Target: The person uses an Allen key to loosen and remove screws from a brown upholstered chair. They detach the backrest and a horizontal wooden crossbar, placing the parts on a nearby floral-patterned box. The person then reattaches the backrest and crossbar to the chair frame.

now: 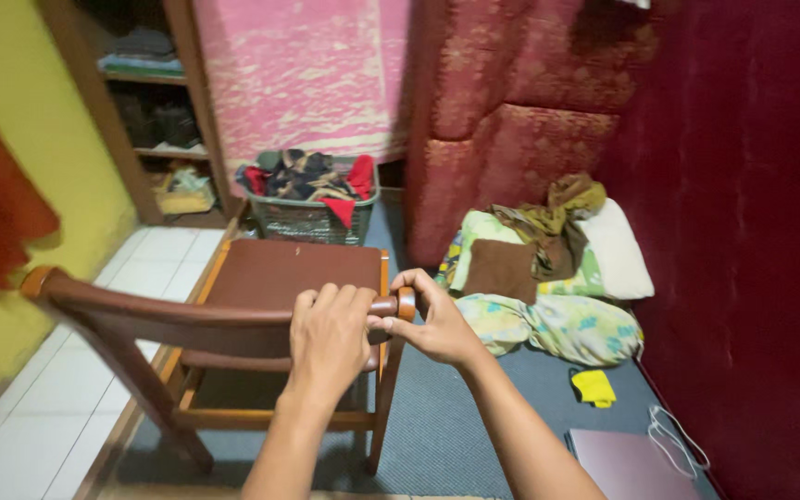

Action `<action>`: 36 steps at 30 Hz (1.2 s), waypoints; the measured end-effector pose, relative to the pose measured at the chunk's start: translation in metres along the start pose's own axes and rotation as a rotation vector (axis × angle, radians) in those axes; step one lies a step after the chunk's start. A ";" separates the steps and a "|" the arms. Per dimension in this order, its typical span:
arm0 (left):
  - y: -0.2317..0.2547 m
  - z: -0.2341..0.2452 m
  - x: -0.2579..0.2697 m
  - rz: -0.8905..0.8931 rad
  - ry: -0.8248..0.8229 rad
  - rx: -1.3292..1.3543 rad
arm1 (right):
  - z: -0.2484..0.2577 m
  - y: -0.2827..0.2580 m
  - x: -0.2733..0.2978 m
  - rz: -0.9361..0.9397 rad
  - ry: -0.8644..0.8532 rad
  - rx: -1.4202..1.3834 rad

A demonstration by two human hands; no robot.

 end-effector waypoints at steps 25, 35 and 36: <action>-0.007 0.009 0.003 -0.002 0.069 0.049 | -0.014 0.015 -0.015 -0.131 -0.067 -0.447; -0.011 0.010 0.001 0.004 0.047 0.112 | -0.011 0.011 -0.012 -0.129 -0.064 -0.416; -0.011 0.009 0.000 0.004 0.043 0.111 | -0.012 0.010 -0.012 -0.146 -0.073 -0.448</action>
Point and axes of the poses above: each hand's wrist, its own x-axis away from the middle knuckle, its own z-axis out of the back of the hand, y = z × x, the point moved 8 cm from there along -x, towards the middle knuckle, and after that the axes turned 4 degrees about y, right-handed, at the moved point
